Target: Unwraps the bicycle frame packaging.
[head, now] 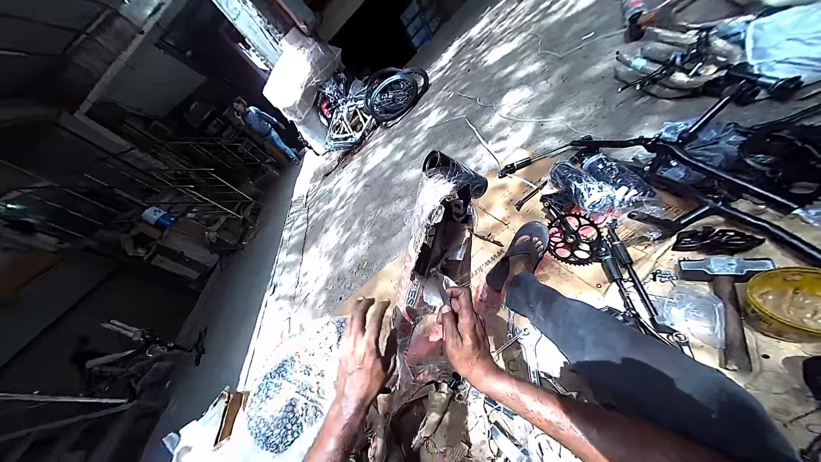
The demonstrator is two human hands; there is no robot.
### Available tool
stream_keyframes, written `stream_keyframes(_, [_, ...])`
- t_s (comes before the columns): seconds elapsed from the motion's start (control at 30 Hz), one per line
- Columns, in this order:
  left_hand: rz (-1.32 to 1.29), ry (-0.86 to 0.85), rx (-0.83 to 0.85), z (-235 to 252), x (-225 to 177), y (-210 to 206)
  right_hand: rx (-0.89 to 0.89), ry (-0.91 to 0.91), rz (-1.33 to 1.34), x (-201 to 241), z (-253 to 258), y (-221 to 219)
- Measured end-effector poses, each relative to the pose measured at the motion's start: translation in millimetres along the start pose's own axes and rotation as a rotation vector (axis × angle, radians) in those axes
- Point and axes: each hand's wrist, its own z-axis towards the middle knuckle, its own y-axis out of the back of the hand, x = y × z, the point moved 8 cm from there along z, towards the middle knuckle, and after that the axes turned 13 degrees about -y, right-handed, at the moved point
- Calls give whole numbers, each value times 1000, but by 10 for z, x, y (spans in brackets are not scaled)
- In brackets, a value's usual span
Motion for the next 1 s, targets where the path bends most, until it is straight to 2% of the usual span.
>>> stream_keyframes(0.1, [-195, 243, 344, -180, 60, -838, 280, -268, -173, -781, -495, -425])
stream_keyframes(0.2, [-349, 353, 478, -400, 336, -1271, 463, -688, -298, -1514, -889, -645])
stream_keyframes(0.23, [-368, 361, 483, -403, 383, -1316, 473, -750, -307, -1625, -937, -675])
stream_keyframes(0.37, [-485, 385, 442, -281, 593, -1358, 440, -713, -244, -1492, -706, -872])
stream_keyframes(0.53, [-891, 454, 486, -191, 973, -1597, 305, -709, -12, -1109, -231, -1418])
stream_keyframes(0.7, [-1123, 490, 406, -138, 1094, -1705, 156, -613, -234, -944, 44, -1835])
stream_keyframes(0.77, [-1182, 526, 389, -168, 1092, -1723, 192, -620, -370, -991, -93, -1959])
stream_keyframes(0.87, [-1255, 563, 373, -227, 1093, -1742, 355, -595, -568, -1203, -363, -2069])
stream_keyframes(0.93, [-1286, 571, 367, -228, 1096, -1751, 437, -557, -583, -1216, -381, -1978])
stream_keyframes(1.0, [-1304, 579, 364, -214, 1099, -1741, 367, -517, -515, -1137, -223, -1820])
